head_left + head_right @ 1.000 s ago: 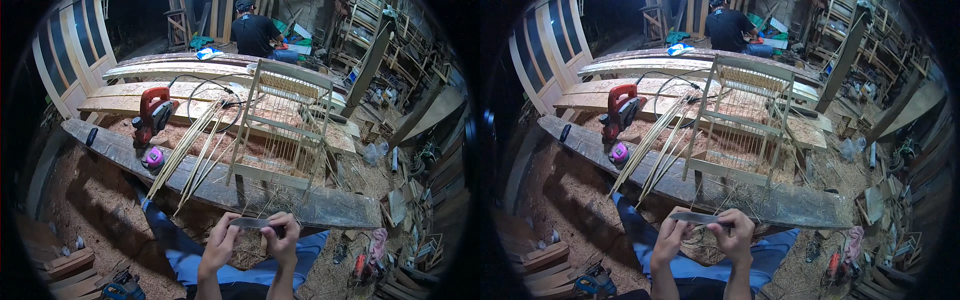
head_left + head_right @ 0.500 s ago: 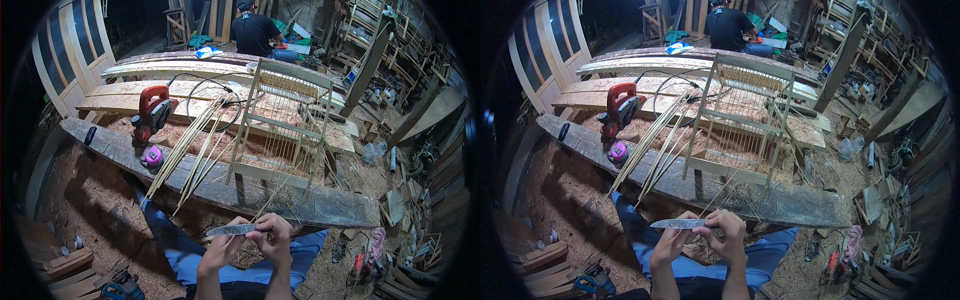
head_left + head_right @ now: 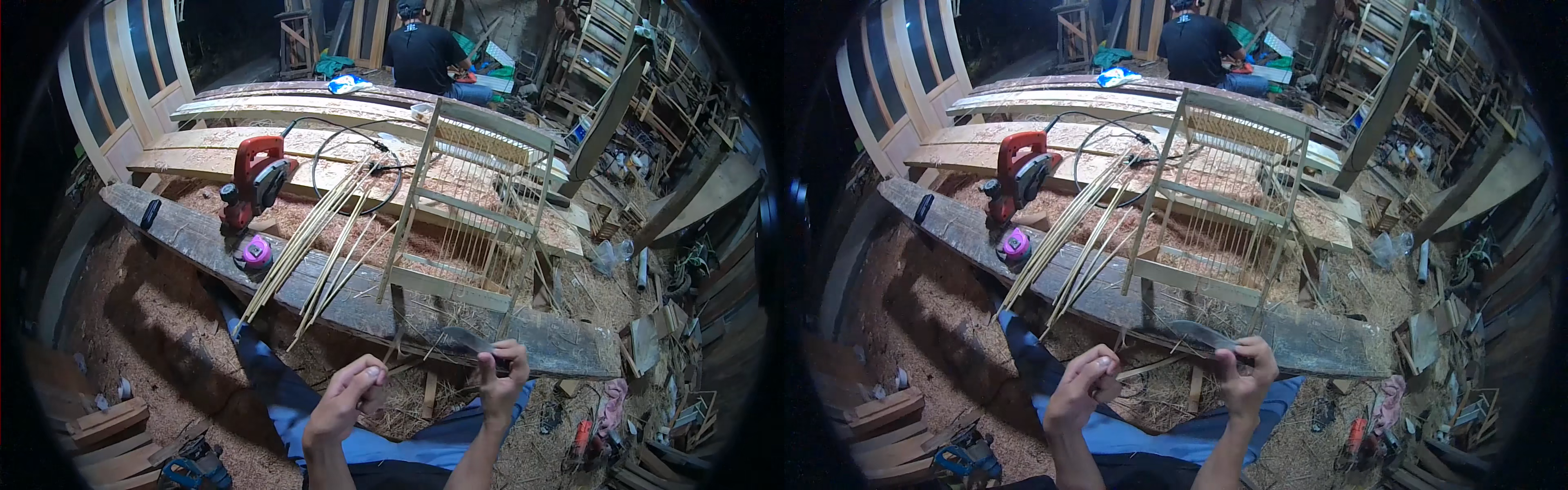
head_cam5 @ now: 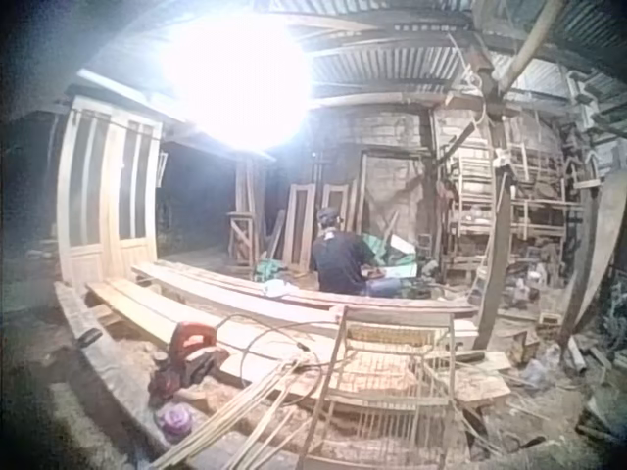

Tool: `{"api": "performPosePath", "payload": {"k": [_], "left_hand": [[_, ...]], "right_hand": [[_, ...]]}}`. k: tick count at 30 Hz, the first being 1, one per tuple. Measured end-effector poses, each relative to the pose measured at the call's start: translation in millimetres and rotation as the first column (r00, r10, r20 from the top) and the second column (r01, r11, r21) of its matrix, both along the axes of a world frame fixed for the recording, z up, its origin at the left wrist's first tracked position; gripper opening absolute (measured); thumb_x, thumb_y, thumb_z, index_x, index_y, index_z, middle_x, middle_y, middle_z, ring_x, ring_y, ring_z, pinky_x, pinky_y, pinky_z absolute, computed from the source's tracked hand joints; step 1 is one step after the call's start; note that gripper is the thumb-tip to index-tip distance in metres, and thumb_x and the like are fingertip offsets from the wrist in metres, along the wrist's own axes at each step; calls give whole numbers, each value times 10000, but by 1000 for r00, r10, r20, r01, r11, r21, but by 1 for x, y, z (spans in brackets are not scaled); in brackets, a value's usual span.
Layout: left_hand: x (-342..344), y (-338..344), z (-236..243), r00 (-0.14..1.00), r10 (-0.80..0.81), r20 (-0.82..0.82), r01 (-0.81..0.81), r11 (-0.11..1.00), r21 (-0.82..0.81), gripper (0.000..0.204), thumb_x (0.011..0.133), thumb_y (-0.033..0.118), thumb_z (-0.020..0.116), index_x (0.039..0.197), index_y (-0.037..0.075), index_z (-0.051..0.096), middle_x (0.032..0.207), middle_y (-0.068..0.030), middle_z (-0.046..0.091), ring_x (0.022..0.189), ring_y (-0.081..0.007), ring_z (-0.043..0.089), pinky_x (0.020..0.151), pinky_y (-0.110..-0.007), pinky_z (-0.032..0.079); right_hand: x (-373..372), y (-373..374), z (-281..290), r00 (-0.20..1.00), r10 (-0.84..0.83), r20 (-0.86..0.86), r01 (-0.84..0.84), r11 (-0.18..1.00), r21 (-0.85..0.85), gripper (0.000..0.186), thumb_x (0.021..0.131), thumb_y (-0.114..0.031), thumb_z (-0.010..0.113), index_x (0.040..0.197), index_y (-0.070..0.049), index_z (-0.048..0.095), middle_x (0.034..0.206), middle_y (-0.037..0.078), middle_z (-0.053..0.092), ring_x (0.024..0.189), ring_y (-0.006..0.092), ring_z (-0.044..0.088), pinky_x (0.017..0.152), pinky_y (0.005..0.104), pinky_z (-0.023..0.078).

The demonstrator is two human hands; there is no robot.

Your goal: The person assembles a small wooden cage by hand, inserting thin bamboo rods into a frame and using a knife to shave and trim the wooden components.

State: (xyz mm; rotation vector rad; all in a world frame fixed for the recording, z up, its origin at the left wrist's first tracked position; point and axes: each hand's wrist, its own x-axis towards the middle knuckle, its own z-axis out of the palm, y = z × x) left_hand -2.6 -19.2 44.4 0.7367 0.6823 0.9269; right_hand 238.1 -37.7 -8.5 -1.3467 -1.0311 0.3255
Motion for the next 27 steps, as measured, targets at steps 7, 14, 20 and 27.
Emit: {"api": "performPosePath", "payload": {"k": [7, 14, 20, 27], "left_hand": [[15, 2, -10, 999, 8, -52, -5, 999, 51, 199, 1055, 220, 490, 945, 56, 511, 667, 59, 365, 544, -35, 293, 487, -224, 220], [19, -3, -13, 982, 13, -190, 14, 991, 136, 161, 1058, 184, 499, 1062, 34, 558, 697, 73, 399, 575, -22, 316, 506, -210, 259], [0, 1, -12, 956, -54, -290, 105, 981, 163, 186, 1048, 185, 521, 945, 39, 575, 716, 69, 424, 584, -21, 331, 513, -210, 274], [-5, 4, -18, 980, -51, -191, 76, 989, 125, 174, 1062, 172, 493, 982, 34, 562, 766, 51, 441, 640, -30, 345, 554, -212, 302]], "right_hand": [[-37, 6, 8, 955, 219, 202, -235, 970, 58, 396, 685, -251, 904, 814, -53, 586, 814, 94, 662, 706, 241, 621, 647, 349, 476], [-47, 7, 19, 901, 289, 324, -314, 949, 28, 386, 660, -247, 906, 795, -65, 594, 809, 77, 674, 701, 255, 630, 634, 353, 463], [-8, 2, 5, 989, -64, 133, 53, 995, 84, 381, 742, -244, 877, 846, -60, 561, 849, 75, 638, 731, 204, 585, 648, 322, 455], [-9, -1, 7, 984, -108, 142, 94, 990, 101, 365, 818, -254, 835, 886, -51, 539, 867, 91, 618, 746, 198, 588, 676, 300, 472]]}}
